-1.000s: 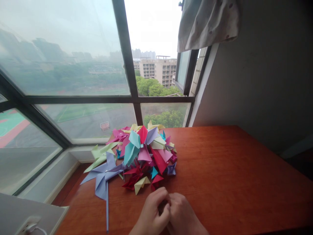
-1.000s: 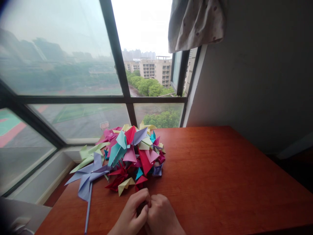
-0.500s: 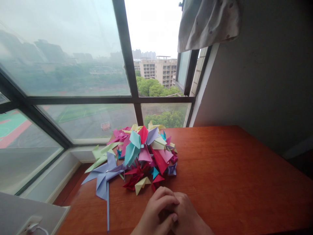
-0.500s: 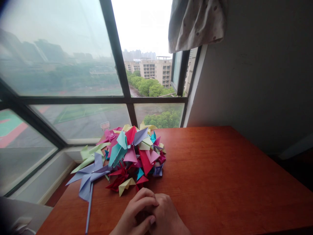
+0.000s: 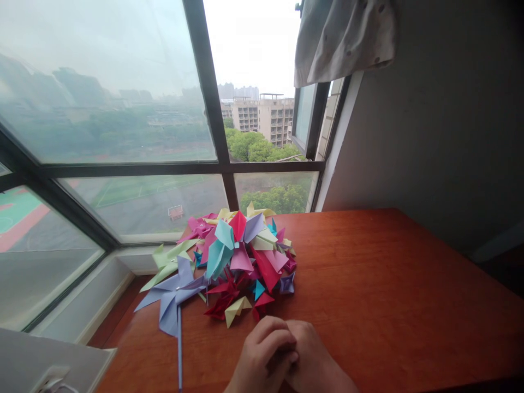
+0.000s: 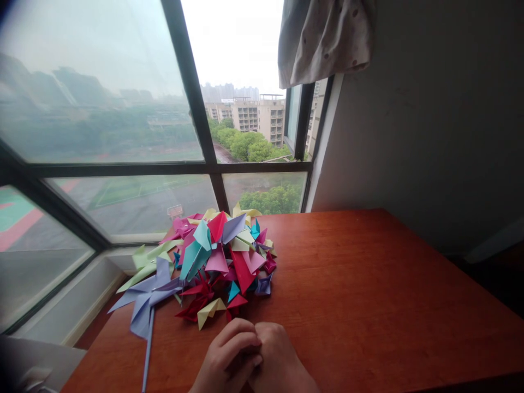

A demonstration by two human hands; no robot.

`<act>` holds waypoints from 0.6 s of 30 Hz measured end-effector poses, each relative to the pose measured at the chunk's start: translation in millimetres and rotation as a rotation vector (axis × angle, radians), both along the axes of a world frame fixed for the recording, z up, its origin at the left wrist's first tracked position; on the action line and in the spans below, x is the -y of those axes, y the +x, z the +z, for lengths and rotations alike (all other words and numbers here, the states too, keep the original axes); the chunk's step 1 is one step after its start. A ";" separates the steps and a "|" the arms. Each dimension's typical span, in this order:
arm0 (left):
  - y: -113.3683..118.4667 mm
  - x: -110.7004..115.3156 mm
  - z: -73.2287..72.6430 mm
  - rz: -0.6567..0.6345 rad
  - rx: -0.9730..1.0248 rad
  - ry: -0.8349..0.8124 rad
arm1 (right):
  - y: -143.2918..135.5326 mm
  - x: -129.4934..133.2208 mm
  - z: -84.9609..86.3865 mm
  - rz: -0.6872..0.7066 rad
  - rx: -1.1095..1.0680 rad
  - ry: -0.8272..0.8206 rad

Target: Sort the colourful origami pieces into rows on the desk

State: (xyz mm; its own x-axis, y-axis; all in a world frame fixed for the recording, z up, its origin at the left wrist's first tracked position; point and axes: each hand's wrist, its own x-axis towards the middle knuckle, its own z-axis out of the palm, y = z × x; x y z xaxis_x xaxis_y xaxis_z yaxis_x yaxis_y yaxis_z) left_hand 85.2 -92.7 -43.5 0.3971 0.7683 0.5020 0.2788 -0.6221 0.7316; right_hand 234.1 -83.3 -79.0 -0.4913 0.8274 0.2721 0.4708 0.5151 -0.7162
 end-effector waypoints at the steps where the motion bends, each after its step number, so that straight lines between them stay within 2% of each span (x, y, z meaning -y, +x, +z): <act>1: 0.0 0.5 -1.2 0.021 -0.030 0.056 | 0.6 -0.3 -2.4 -0.012 0.032 0.009; 5: -0.1 2.6 -3.7 0.022 -0.145 0.204 | 2.2 -1.1 -9.9 -0.057 0.119 0.040; 12: 1.0 2.2 3.6 -0.033 -0.163 0.172 | 2.1 1.7 -26.2 -0.059 0.084 0.059; 18: 1.4 0.1 -4.2 -0.072 -0.216 0.181 | 5.1 19.5 -48.5 -0.257 0.028 0.206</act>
State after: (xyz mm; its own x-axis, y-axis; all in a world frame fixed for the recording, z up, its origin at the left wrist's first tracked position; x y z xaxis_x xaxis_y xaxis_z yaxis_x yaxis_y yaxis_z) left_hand 86.6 -92.7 -47.7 0.5598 0.6401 0.5262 0.3666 -0.7609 0.5354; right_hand 239.3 -102.8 -127.5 -0.2837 0.8541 0.4360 0.6224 0.5099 -0.5939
